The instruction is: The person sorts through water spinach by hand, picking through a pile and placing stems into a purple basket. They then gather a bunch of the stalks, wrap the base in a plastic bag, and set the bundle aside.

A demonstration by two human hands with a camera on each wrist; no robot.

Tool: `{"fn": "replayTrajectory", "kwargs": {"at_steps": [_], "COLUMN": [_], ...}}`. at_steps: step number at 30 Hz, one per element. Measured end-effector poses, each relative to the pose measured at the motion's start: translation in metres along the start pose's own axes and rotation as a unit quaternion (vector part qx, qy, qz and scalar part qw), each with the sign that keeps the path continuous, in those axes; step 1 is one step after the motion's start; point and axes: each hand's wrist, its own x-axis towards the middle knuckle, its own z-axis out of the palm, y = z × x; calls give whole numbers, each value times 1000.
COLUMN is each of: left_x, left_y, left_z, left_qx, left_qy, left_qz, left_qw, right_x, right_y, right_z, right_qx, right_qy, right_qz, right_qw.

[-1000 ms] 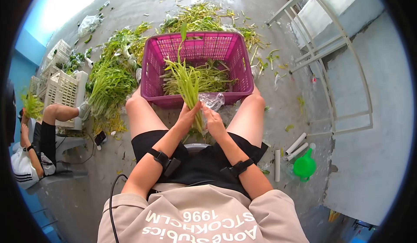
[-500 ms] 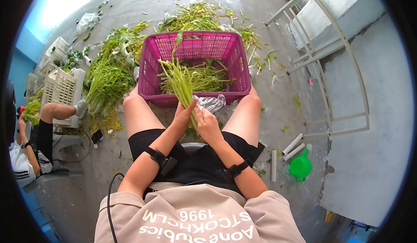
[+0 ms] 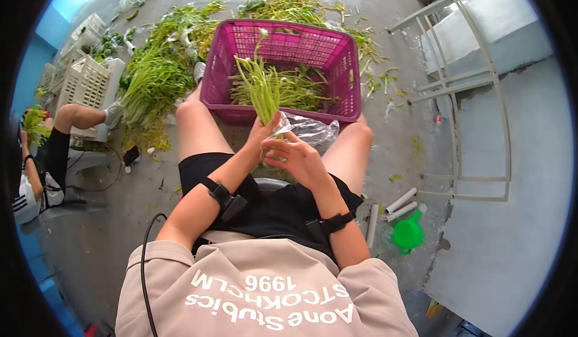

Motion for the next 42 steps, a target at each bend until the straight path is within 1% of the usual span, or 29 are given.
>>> {"fn": "replayTrajectory", "kwargs": {"at_steps": [1, 3, 4, 5, 6, 7, 8, 9, 10, 11, 13, 14, 16, 17, 18, 20, 21, 25, 27, 28, 30, 32, 34, 35, 36, 38, 39, 40, 42], "left_x": [-1, -7, -10, -10, -12, -18, -23, -13, -9, -9, -9, -13, -18, -21, -24, -26, -28, -30, -30, -32, -35, -29, -38, -38, -38, -42, -39, -35, -20], "left_y": [0, 5, 5, 6, 7, 7, 11, 0, -3, -2, -1, 2, 11, 14, 16, 18, 18, 14, 15, 15, 12, 15, 26, 28, 29, 29, 24, 16, -1], "left_z": [4, 5, 7, 13, 15, 13, 13, 9, 6, 6, 4, 5, 9, 10, 12, 15, 14, 14, 18, 18, 16, 15, 22, 24, 24, 27, 27, 24, 16], "left_qx": [-51, -39, -28, -16, -17, -18, -18, 0, 1, -3, -5, -33, -57, -93, -128, -124, -105, -52, -20, 11, 40, 102, 155, 195, 193, 167, 184, 183, 249], "left_qy": [-6, -24, -41, -29, -34, -48, -61, -51, -53, -64, -76, -89, -106, -113, -118, -118, -132, -161, -165, -166, -180, -203, -204, -233, -233, -251, -255, -256, -196], "left_qz": [10, 17, 25, 75, 75, 50, 24, 58, 57, 56, 53, 28, 3, -19, -43, -37, -47, -67, -54, -38, -48, -20, -32, -28, -31, -26, 32, 33, 162], "left_qw": [999, 999, 998, 997, 996, 997, 998, 997, 997, 996, 996, 995, 993, 989, 984, 985, 985, 983, 985, 985, 982, 974, 966, 952, 953, 953, 949, 949, 935], "right_x": [1, 11, 13, 16, 19, 20, 21, 24, 26, 26, 24, 23, 28, 29, 30, 29, 34, 40, 31, 30, 30, 32, 23, 24, 25, 23, 21, 22, 29], "right_y": [0, 7, 11, 12, 13, 16, 17, 17, 17, 16, 13, 14, 16, 18, 19, 21, 24, 24, 18, 16, 16, 14, 11, 12, 11, 10, 12, 15, 14], "right_z": [-6, -23, -29, -30, -32, -32, -36, -41, -46, -46, -47, -49, -56, -55, -55, -55, -67, -80, -63, -64, -65, -62, -46, -46, -48, -52, -55, -60, -64], "right_qx": [-1, -186, -183, -259, -334, -343, -343, -421, -496, -494, -669, -667, -672, -609, -607, -521, -542, -524, -577, -575, -533, -521, -457, -474, -474, -399, -401, -353, -258], "right_qy": [5, 83, 87, 126, 162, 174, 176, 202, 225, 227, 248, 251, 212, 193, 197, 157, 153, 154, 141, 144, 148, 142, 154, 153, 155, 140, 141, 151, 164], "right_qz": [-2, -64, -65, -76, -87, -116, -117, -138, -157, -159, -203, -204, -265, -243, -246, -191, -188, -174, -223, -219, -163, -181, -144, -172, -169, -121, -119, -124, -143], "right_qw": [1000, 977, 977, 955, 924, 916, 915, 873, 824, 824, 671, 671, 658, 730, 730, 817, 805, 820, 773, 775, 817, 822, 864, 850, 850, 898, 897, 915, 941]}}
